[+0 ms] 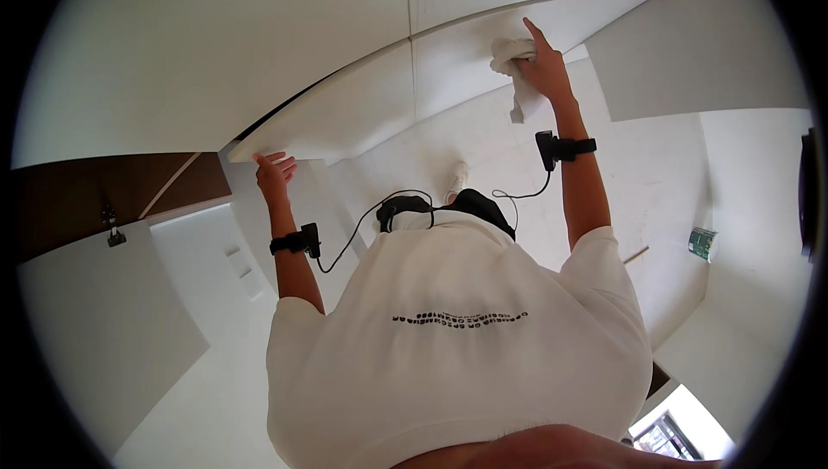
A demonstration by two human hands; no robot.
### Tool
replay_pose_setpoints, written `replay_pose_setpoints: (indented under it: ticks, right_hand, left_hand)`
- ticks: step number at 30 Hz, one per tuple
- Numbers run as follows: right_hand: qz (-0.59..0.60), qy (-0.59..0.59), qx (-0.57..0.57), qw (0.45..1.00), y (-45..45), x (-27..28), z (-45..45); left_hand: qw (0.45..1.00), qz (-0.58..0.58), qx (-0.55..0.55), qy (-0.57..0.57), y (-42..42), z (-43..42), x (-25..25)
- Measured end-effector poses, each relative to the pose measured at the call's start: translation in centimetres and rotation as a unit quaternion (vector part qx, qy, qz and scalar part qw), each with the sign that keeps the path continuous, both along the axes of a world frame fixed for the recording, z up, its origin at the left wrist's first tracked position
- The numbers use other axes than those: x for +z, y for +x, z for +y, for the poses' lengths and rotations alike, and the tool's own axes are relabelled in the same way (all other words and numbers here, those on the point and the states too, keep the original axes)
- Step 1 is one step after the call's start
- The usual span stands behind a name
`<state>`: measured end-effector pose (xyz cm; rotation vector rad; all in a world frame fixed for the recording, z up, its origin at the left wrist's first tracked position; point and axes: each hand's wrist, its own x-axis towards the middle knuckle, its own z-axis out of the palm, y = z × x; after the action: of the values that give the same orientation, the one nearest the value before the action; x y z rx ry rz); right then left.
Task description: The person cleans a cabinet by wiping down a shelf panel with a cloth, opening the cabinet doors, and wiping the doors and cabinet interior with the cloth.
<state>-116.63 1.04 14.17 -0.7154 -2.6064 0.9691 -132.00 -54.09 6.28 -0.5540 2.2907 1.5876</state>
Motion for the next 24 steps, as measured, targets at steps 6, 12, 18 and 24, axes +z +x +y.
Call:
replay_pose_setpoints:
  ticks: [6,12,18,24]
  right_hand:
    - [-0.010,0.017,0.025,0.999,-1.8,0.4,7.0]
    - [-0.011,0.067,0.020,0.997,-2.2,-0.5,10.4]
    - [-0.102,0.100,0.036,0.989,-2.9,-0.7,12.3]
    - [-0.112,0.081,-0.022,0.990,-4.8,-1.0,10.4]
  left_hand:
    - [0.998,-0.059,0.022,-0.021,-1.9,0.8,0.5]
    - [0.996,-0.069,0.046,-0.026,-3.3,1.5,0.0]
    - [0.991,-0.099,0.094,-0.001,-3.2,1.6,-0.4]
    - [0.999,0.025,0.033,0.002,-3.4,2.7,-2.6]
